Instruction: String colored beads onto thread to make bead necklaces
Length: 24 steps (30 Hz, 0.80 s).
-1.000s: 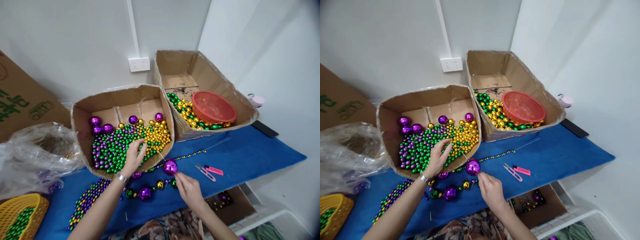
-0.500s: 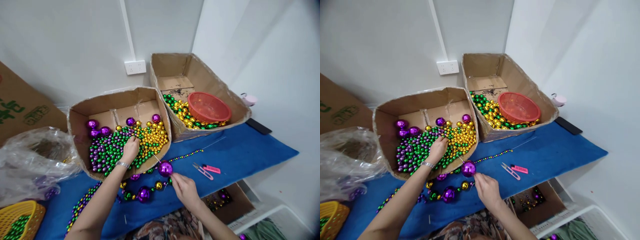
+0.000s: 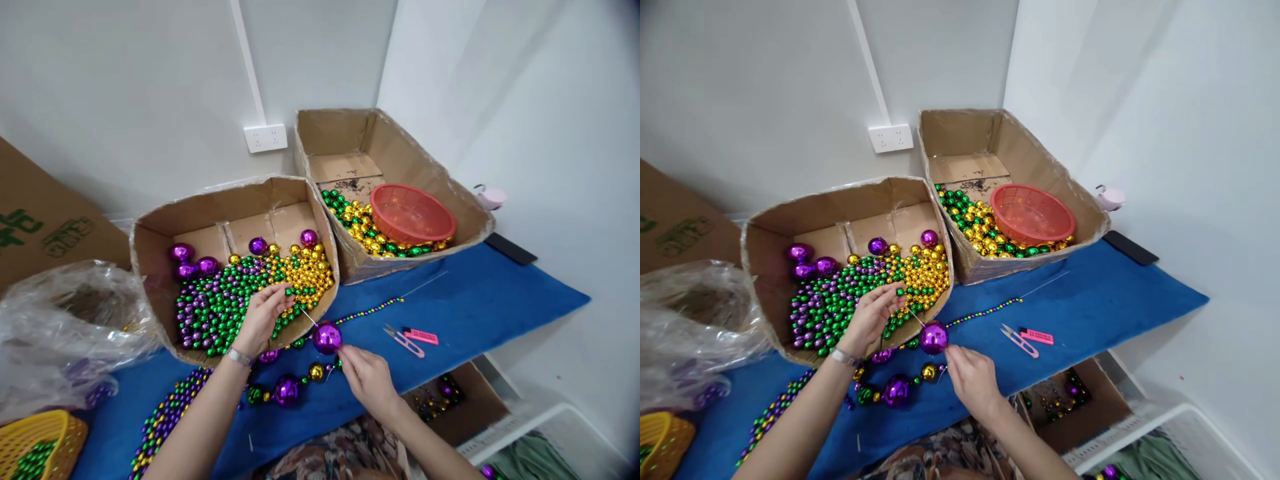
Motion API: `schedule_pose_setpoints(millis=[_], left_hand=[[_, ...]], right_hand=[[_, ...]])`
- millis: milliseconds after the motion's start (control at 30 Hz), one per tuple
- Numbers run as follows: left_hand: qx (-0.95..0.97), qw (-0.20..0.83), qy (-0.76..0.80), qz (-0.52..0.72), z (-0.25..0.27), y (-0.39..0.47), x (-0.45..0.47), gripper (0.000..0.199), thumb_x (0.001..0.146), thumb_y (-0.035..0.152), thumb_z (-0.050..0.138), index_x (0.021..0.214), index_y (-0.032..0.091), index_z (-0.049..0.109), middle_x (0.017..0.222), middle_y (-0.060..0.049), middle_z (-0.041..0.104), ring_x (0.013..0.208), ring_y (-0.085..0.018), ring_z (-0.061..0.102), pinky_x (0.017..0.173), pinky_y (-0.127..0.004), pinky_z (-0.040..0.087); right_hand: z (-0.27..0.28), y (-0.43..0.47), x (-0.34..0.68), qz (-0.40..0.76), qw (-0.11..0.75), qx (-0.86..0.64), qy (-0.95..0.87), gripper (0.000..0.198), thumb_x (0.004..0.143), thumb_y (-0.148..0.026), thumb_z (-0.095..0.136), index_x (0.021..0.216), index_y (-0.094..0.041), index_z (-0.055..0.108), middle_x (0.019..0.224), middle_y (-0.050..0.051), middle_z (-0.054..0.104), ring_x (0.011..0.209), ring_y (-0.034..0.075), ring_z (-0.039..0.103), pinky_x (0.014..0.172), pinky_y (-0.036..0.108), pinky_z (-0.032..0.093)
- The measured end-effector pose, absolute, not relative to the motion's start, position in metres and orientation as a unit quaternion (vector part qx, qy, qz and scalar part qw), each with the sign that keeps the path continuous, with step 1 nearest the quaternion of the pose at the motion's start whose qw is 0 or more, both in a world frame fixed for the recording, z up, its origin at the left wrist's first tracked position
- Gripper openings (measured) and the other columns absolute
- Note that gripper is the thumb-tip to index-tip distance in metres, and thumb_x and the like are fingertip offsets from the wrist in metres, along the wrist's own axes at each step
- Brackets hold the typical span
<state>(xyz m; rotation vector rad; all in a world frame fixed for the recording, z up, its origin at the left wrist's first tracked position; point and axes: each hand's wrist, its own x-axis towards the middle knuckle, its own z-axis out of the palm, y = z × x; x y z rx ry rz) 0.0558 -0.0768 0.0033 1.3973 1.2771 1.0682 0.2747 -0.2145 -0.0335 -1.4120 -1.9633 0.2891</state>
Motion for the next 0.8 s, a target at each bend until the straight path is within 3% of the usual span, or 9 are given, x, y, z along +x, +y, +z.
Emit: schedule_pose_setpoints(millis=[100,167,567,800], left_hand=[[0.403,0.648,0.429,0.483,0.012,-0.095,0.066,0.033,0.076,0.035,0.072,0.098,0.011,0.071,0.101,-0.014,0.070,0.077,-0.017,0.067,0.076,-0.030,0.055],[0.344,0.692,0.405,0.488,0.016,-0.102,0.071,0.029,0.071,0.029,0.078,0.094,0.011,0.072,0.098,-0.013,0.071,0.077,-0.016,0.067,0.074,-0.027,0.056],[0.369,0.704,0.379,0.474,0.022,-0.115,0.074,0.024,0.076,0.027,0.075,0.096,0.013,0.072,0.102,-0.010,0.071,0.075,-0.012,0.066,0.073,-0.024,0.055],[0.489,0.646,0.393,0.434,0.031,-0.125,0.094,0.021,0.076,0.027,0.075,0.094,0.017,0.070,0.095,-0.006,0.072,0.085,-0.015,0.065,0.076,-0.024,0.053]], right_hand=[[-0.033,-0.214,0.275,0.105,0.339,-0.547,-0.758,0.027,0.099,-0.020,0.036,0.086,-0.019,0.059,0.070,0.002,0.066,0.061,0.013,0.062,0.061,0.023,0.038],[-0.033,-0.214,0.275,0.102,0.330,-0.550,-0.760,0.027,0.099,-0.020,0.036,0.085,-0.019,0.059,0.069,0.002,0.066,0.061,0.013,0.062,0.060,0.023,0.037],[-0.038,-0.217,0.281,0.084,0.307,-0.561,-0.764,0.026,0.098,-0.019,0.038,0.085,-0.019,0.060,0.069,0.002,0.066,0.061,0.013,0.061,0.061,0.023,0.036],[-0.033,-0.207,0.305,0.031,0.277,-0.573,-0.770,0.025,0.098,-0.020,0.038,0.100,-0.019,0.062,0.076,0.005,0.064,0.068,0.016,0.059,0.067,0.026,0.042]])
